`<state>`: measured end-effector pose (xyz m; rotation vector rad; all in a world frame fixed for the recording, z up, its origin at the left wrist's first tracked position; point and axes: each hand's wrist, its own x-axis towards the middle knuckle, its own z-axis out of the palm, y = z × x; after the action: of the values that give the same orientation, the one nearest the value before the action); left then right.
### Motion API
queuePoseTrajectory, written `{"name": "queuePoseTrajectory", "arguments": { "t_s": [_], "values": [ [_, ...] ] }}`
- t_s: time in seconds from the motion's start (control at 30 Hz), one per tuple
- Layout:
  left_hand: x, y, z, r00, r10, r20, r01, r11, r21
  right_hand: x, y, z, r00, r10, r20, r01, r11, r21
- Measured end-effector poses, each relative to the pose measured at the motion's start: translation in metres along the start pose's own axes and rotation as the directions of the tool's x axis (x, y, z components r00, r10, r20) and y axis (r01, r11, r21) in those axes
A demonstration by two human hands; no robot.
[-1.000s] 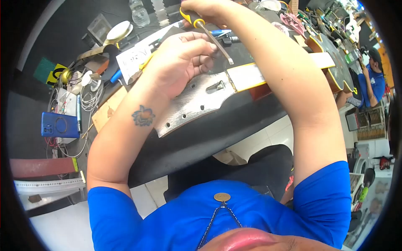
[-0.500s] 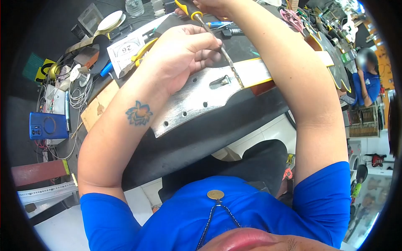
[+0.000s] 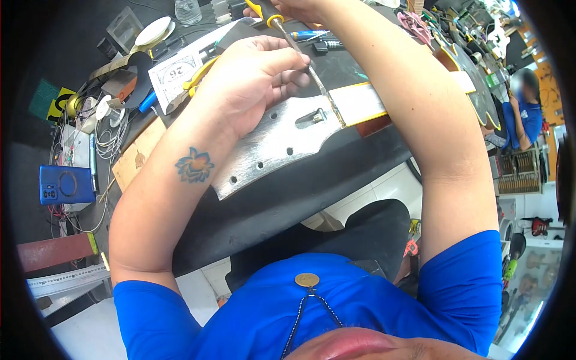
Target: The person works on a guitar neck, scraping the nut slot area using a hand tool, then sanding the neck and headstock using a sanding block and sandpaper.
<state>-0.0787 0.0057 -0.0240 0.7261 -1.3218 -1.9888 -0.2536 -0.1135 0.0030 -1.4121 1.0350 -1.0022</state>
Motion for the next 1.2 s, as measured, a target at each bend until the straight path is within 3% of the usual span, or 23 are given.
{"name": "queuePoseTrajectory", "arguments": {
  "t_s": [0.67,1.2],
  "values": [
    [-0.0029,0.0003,-0.0015,1.0,0.01,-0.007,-0.01,1.0,0.019,-0.0043,-0.0056,0.0012,0.999,-0.021,0.035,0.021,1.0,-0.013],
    [-0.0043,0.0003,0.0001,1.0,0.021,0.001,-0.021,0.999,0.036,-0.0041,-0.0069,-0.0012,0.997,-0.032,0.07,0.026,0.996,0.086]
  ]
}}
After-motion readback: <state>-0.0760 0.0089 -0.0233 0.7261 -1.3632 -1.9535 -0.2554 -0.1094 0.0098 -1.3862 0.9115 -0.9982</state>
